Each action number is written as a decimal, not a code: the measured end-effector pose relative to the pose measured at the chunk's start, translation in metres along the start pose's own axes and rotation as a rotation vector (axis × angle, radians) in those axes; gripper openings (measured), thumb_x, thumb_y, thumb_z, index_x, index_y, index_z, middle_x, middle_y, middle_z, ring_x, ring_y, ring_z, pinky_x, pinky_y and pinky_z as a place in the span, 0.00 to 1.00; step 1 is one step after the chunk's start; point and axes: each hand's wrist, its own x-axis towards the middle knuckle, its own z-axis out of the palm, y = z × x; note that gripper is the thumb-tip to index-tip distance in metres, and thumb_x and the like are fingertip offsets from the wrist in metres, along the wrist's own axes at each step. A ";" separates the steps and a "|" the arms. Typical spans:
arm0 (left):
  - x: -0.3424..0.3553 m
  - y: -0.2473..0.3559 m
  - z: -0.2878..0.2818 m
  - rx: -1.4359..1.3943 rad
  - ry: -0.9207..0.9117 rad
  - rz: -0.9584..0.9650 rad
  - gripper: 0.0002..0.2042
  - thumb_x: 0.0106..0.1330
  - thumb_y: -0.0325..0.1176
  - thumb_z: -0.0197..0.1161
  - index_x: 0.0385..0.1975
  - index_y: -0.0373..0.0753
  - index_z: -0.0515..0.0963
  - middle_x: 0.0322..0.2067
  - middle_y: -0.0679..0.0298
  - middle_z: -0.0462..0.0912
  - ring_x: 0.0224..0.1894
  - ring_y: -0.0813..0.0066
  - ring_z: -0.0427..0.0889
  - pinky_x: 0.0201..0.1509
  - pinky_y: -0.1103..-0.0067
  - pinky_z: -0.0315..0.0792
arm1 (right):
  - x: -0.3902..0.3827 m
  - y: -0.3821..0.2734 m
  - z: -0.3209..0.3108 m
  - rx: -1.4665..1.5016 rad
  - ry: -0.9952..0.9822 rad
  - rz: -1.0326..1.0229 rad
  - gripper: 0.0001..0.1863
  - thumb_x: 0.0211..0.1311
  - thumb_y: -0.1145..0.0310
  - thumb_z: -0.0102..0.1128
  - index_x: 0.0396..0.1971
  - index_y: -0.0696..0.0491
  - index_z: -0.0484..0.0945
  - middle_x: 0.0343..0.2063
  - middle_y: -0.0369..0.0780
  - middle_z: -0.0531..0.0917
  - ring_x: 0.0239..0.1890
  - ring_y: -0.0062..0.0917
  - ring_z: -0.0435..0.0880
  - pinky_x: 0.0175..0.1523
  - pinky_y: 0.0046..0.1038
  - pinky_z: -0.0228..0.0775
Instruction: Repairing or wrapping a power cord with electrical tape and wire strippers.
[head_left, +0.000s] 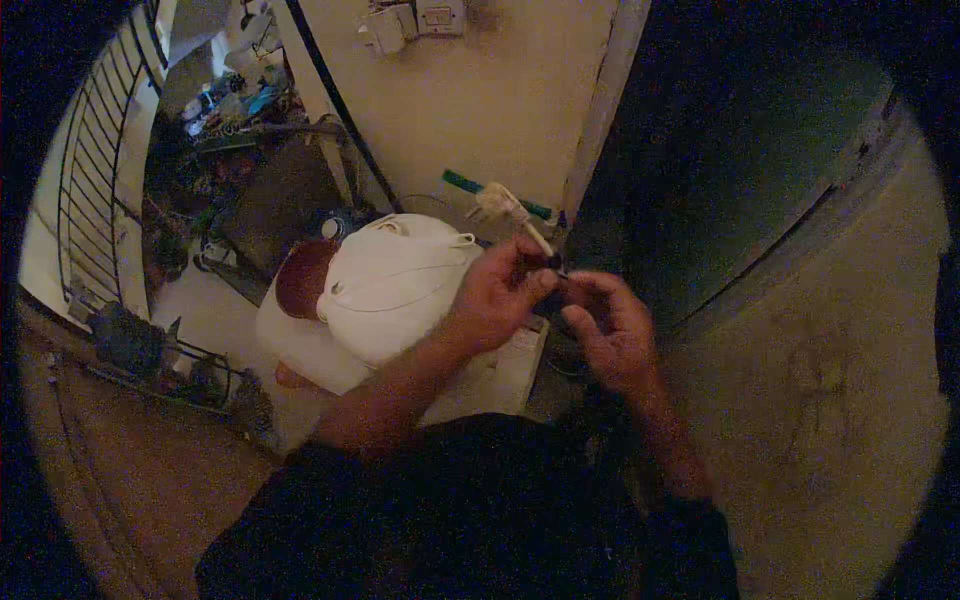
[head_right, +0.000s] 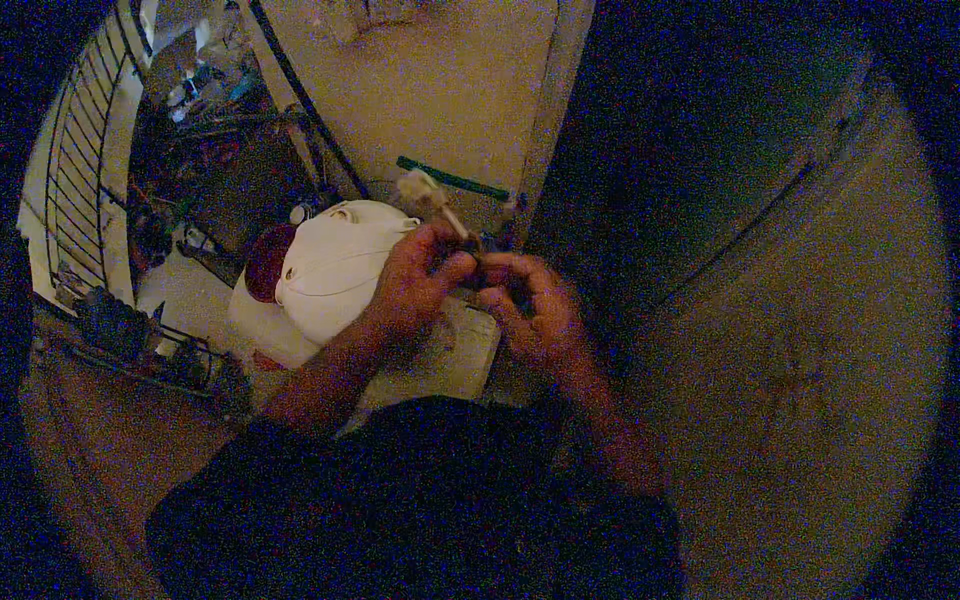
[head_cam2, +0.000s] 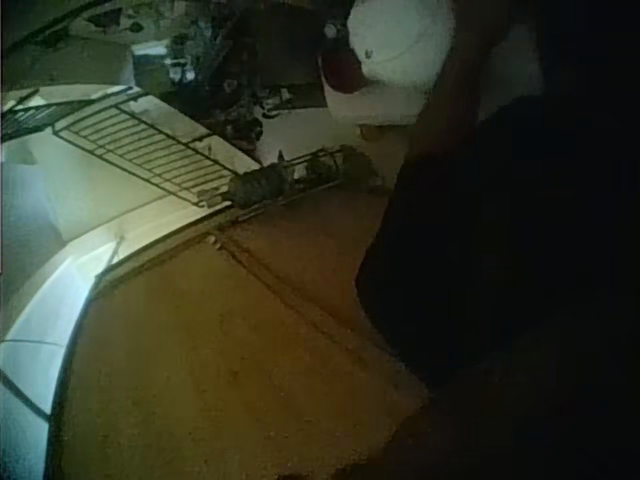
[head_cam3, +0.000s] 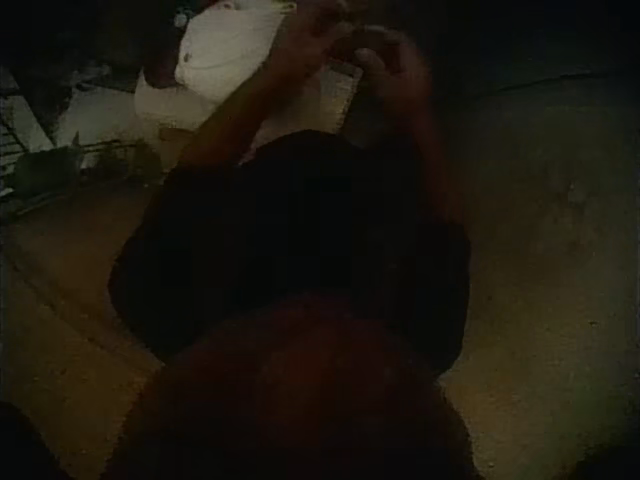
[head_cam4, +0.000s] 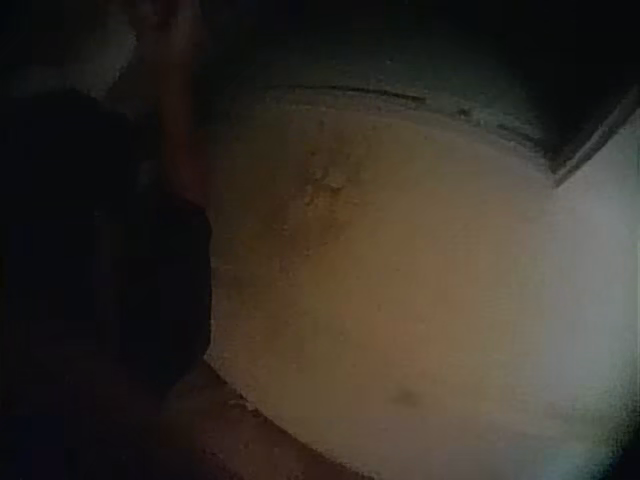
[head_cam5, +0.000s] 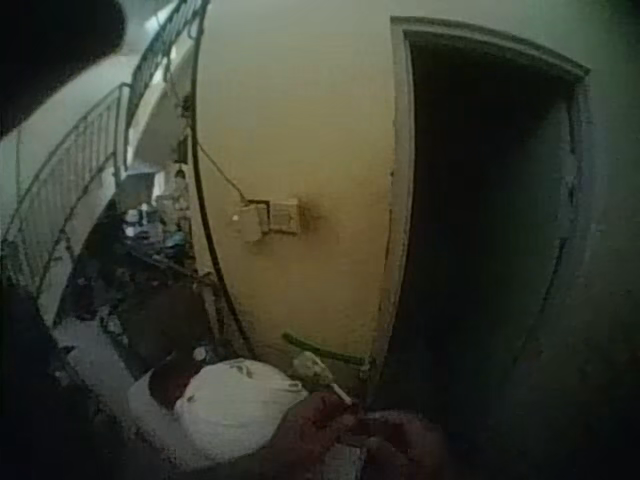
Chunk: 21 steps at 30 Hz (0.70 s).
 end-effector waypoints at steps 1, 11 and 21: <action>0.006 0.006 -0.002 -0.092 0.001 -0.048 0.08 0.60 0.28 0.57 0.36 0.35 0.68 0.33 0.66 0.74 0.38 0.80 0.72 0.43 0.80 0.69 | -0.002 0.002 0.005 0.138 0.125 0.065 0.15 0.54 0.75 0.55 0.43 0.58 0.68 0.34 0.39 0.77 0.34 0.20 0.74 0.40 0.23 0.67; 0.008 -0.006 -0.009 -0.201 -0.047 -0.054 0.09 0.59 0.27 0.57 0.39 0.33 0.72 0.36 0.62 0.77 0.39 0.78 0.75 0.47 0.79 0.69 | 0.017 0.007 0.004 -0.113 0.283 -0.130 0.10 0.47 0.71 0.63 0.33 0.54 0.79 0.31 0.41 0.80 0.34 0.29 0.80 0.41 0.27 0.71; 0.004 -0.015 -0.005 -0.069 0.050 0.067 0.09 0.58 0.24 0.56 0.38 0.35 0.69 0.34 0.64 0.75 0.37 0.79 0.73 0.44 0.81 0.68 | 0.022 0.001 0.010 -0.284 0.143 -0.141 0.03 0.53 0.75 0.53 0.27 0.58 0.70 0.25 0.43 0.74 0.28 0.30 0.75 0.34 0.28 0.67</action>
